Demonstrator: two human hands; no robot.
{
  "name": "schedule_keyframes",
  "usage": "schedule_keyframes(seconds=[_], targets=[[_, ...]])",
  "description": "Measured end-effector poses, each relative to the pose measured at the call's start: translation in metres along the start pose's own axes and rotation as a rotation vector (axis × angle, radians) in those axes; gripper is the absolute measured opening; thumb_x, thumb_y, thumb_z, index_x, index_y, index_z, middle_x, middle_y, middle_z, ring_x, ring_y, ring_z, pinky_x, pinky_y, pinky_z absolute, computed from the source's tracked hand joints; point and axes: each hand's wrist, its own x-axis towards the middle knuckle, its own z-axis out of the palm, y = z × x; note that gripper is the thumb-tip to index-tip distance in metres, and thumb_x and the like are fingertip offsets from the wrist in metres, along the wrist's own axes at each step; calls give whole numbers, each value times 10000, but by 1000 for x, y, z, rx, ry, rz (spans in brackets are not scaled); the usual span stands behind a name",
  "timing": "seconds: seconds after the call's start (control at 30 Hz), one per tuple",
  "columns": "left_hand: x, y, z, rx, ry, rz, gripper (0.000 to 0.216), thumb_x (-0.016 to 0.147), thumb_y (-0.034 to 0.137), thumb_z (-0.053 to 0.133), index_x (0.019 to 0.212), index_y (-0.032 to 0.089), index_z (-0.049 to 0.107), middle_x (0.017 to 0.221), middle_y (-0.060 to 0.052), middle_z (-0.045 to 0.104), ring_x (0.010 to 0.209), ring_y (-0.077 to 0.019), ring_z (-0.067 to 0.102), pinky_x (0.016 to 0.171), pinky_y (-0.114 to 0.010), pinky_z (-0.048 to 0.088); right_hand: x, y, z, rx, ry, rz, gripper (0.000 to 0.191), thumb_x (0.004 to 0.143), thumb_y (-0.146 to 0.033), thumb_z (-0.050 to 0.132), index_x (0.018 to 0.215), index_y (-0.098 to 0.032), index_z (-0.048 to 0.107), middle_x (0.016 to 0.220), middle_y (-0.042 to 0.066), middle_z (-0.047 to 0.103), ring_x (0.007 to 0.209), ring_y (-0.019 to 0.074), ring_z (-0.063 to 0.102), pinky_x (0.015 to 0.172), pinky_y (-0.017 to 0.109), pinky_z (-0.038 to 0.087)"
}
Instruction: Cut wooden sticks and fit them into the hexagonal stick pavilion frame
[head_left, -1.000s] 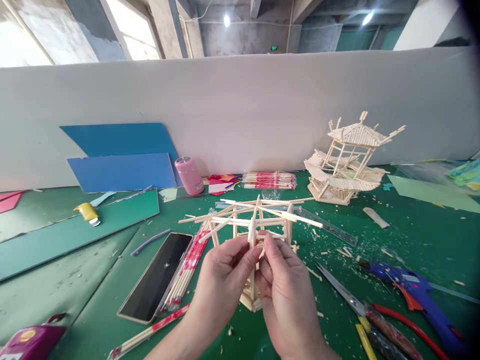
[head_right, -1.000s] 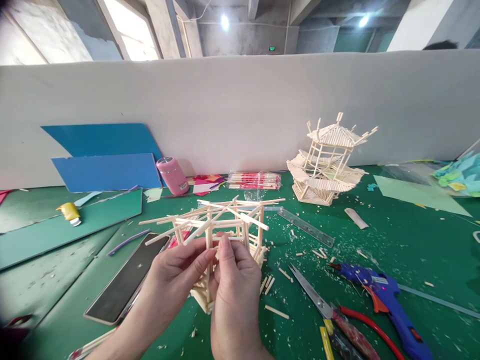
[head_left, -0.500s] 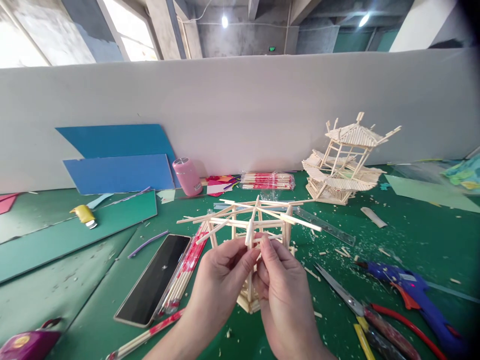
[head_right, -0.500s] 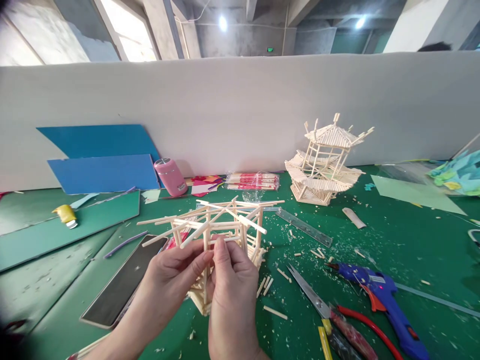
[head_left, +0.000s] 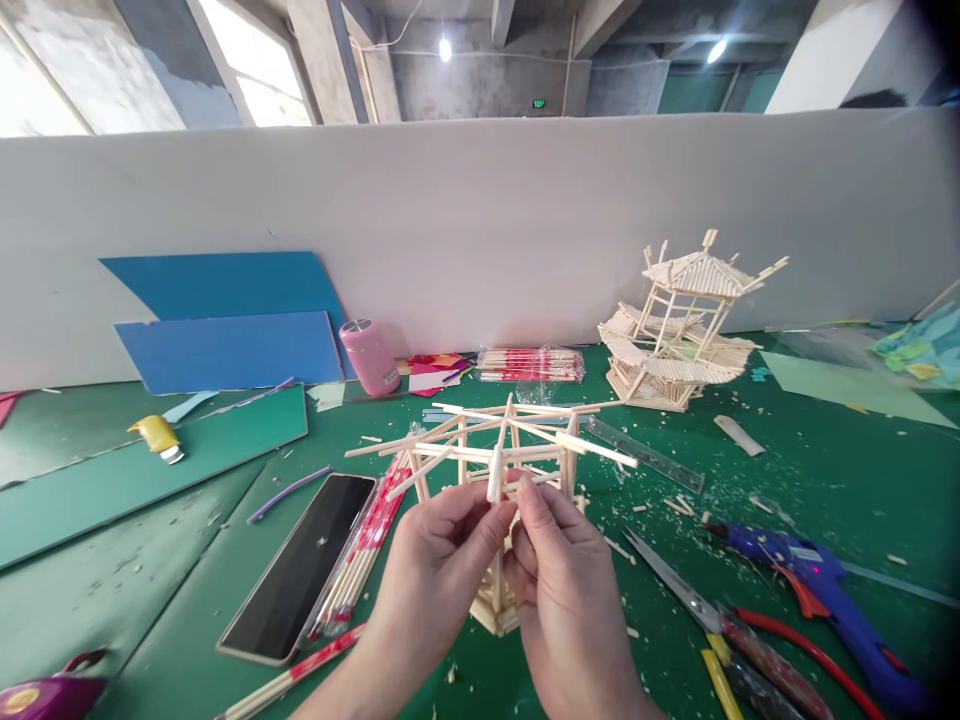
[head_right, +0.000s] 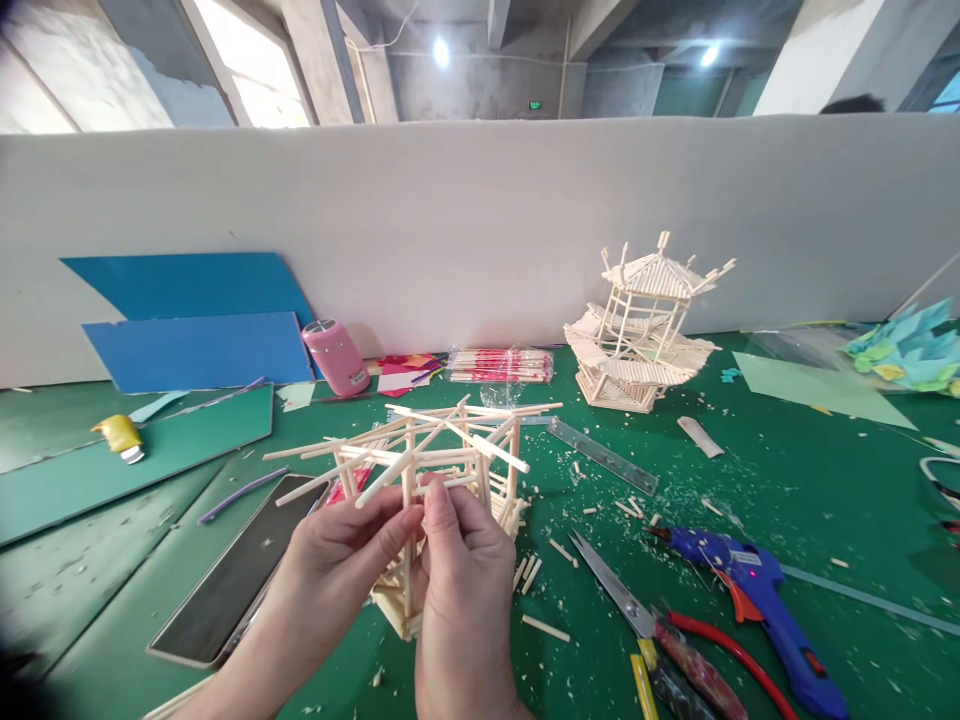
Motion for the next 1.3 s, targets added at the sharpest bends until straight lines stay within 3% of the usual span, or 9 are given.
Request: schedule_keyframes(seconds=[0.3, 0.57, 1.07, 1.3], targets=[[-1, 4, 5, -52, 8, -14, 126, 736, 238, 599, 723, 160, 696, 516, -10, 646, 527, -160, 603, 438, -197, 469, -1, -4, 2, 41, -6, 14, 139, 751, -323, 644, 700, -203, 690, 613, -21, 625, 505, 47, 495, 386, 111, 334], [-1, 2, 3, 33, 51, -15, 137, 739, 228, 597, 737, 144, 706, 598, -16, 667, 562, -136, 570, 505, -185, 462, -1, -4, 4, 73, -55, 31, 140, 775, -337, 614, 756, -220, 688, 716, -7, 676, 579, 96, 584, 463, 185, 429], [-3, -4, 4, -88, 10, -48, 139, 766, 252, 582, 702, 141, 637, 538, 7, 604, 512, -125, 553, 469, -188, 440, -2, -3, 5, 70, -22, 10, 113, 734, -337, 651, 733, -231, 690, 714, -10, 683, 593, 108, 602, 479, 192, 449], [-3, -4, 5, -56, 58, -53, 169, 741, 267, 597, 620, 149, 586, 518, 14, 569, 508, -125, 544, 456, -183, 431, -1, 0, 5, 95, -42, 12, 105, 762, -315, 631, 742, -232, 691, 719, -9, 680, 605, 96, 599, 477, 172, 443]])
